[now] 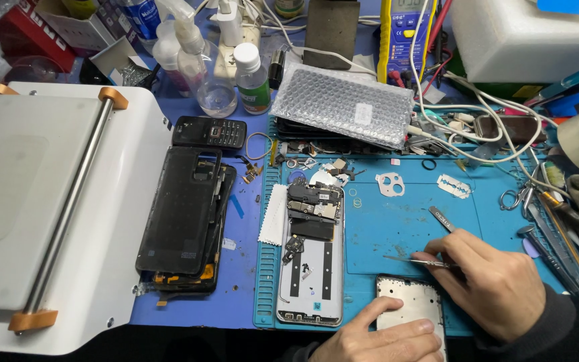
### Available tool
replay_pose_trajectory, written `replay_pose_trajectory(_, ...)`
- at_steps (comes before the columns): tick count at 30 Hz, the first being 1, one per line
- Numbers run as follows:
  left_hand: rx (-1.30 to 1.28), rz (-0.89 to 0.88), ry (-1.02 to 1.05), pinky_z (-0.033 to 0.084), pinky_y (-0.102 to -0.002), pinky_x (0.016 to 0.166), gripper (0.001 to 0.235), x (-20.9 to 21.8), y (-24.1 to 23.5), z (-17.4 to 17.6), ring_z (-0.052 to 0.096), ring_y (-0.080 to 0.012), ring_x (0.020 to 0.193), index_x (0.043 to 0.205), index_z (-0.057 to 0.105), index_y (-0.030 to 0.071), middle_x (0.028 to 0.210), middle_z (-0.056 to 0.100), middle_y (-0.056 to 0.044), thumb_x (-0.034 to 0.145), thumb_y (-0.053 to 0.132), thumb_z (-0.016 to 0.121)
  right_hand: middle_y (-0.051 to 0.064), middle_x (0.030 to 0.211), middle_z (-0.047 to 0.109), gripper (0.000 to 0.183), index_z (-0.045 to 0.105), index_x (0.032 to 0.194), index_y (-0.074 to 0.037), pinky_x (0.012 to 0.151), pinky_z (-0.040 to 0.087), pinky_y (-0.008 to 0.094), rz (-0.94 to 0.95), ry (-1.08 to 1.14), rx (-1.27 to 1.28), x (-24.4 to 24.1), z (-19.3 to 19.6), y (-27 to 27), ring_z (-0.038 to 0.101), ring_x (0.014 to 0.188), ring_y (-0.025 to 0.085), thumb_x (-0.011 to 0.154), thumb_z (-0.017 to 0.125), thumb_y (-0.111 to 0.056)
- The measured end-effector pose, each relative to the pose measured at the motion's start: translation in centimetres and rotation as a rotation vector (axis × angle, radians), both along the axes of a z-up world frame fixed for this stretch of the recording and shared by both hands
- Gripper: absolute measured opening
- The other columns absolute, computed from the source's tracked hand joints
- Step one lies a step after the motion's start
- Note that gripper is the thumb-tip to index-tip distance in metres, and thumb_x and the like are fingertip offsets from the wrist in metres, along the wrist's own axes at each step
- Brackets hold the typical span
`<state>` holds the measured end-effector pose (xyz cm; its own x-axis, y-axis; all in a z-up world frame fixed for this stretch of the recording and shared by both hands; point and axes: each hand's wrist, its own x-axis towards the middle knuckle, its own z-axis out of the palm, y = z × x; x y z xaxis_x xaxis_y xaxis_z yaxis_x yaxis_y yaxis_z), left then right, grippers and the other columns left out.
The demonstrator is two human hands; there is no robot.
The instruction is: Using a thin metal tool to scrape and pry around the edges of a disassembled smartphone frame on a workbench.
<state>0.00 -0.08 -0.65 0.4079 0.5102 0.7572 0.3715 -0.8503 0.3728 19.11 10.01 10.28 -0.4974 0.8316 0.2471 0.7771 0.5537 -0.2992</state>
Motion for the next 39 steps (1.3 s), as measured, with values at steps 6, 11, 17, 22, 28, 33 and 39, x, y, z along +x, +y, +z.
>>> replay_pose_trajectory(6, -0.046, 0.002, -0.021, 0.059, -0.045, 0.108, 0.007, 0.1, -0.2, -0.2, 0.071, -0.0141, 0.126, 0.118, 0.073, 0.013, 0.123, 0.072, 0.000, 0.114, 0.009, 0.070, 0.003, 0.098, 0.074, 0.036, 0.075, 0.113, -0.014, 0.057, 0.058, 0.027, 0.023, 0.036, 0.027, 0.6, 0.3, -0.4, 0.073, 0.071, 0.016, 0.077, 0.077, -0.015)
replay_pose_trajectory(11, 0.036, 0.006, 0.023, 0.060, -0.046, 0.109, 0.013, -0.1, 0.2, -0.1, 0.071, -0.0160, 0.131, 0.124, 0.074, 0.013, 0.129, 0.071, -0.001, 0.113, 0.008, 0.070, 0.004, 0.094, 0.079, 0.026, 0.072, 0.110, -0.005, 0.071, 0.060, 0.026, -0.006, 0.287, -0.092, 1.0, 1.9, -1.3, 0.073, 0.082, 0.013, 0.085, 0.065, -0.007)
replay_pose_trajectory(17, -0.002, 0.006, 0.007, 0.059, -0.044, 0.104, 0.010, 0.1, 0.1, 0.3, 0.072, -0.0138, 0.123, 0.116, 0.074, 0.013, 0.119, 0.073, 0.000, 0.111, 0.006, 0.068, 0.018, 0.088, 0.074, 0.017, 0.055, 0.114, 0.000, 0.084, 0.062, 0.032, -0.185, 0.696, -0.325, 6.4, -3.3, -3.1, 0.080, 0.082, 0.020, 0.113, 0.040, -0.008)
replay_pose_trajectory(22, -0.061, -0.017, -0.030, 0.059, -0.045, 0.105, 0.007, 0.2, -0.1, 0.5, 0.072, -0.0146, 0.123, 0.116, 0.073, 0.012, 0.118, 0.073, 0.000, 0.112, 0.009, 0.069, 0.023, 0.087, 0.071, 0.011, 0.043, 0.116, -0.001, 0.072, 0.063, 0.035, -0.181, 0.918, -0.298, 5.3, -3.3, -3.8, 0.071, 0.077, 0.021, 0.106, 0.043, -0.004)
replay_pose_trajectory(28, -0.067, -0.026, 0.004, 0.058, -0.046, 0.106, 0.005, -1.1, 0.4, 3.3, 0.072, -0.0160, 0.123, 0.112, 0.072, 0.010, 0.117, 0.073, -0.003, 0.110, 0.007, 0.069, 0.021, 0.099, 0.076, 0.030, 0.043, 0.117, 0.001, 0.081, 0.066, 0.035, -0.212, 0.636, -0.229, 4.6, -2.8, -3.8, 0.079, 0.091, 0.024, 0.093, 0.060, 0.005)
replay_pose_trajectory(33, -0.115, -0.061, -0.001, 0.056, -0.048, 0.105, 0.014, -1.6, 0.3, 5.0, 0.071, -0.0237, 0.129, 0.116, 0.072, 0.003, 0.124, 0.073, -0.011, 0.102, 0.005, 0.069, 0.021, 0.104, 0.072, 0.028, 0.043, 0.107, 0.000, 0.087, 0.064, 0.033, -0.080, 0.633, -0.249, 4.4, -2.8, -4.2, 0.076, 0.102, 0.025, 0.089, 0.063, 0.008)
replay_pose_trajectory(39, -0.136, -0.030, -0.011, 0.055, -0.048, 0.107, 0.014, -1.1, 0.7, 3.6, 0.069, -0.0248, 0.127, 0.116, 0.072, -0.001, 0.126, 0.071, -0.013, 0.103, -0.002, 0.068, 0.023, 0.102, 0.069, 0.026, 0.051, 0.102, 0.002, 0.093, 0.065, 0.036, -0.040, 0.564, -0.117, 3.6, -3.8, -4.2, 0.075, 0.099, 0.028, 0.100, 0.074, 0.016)
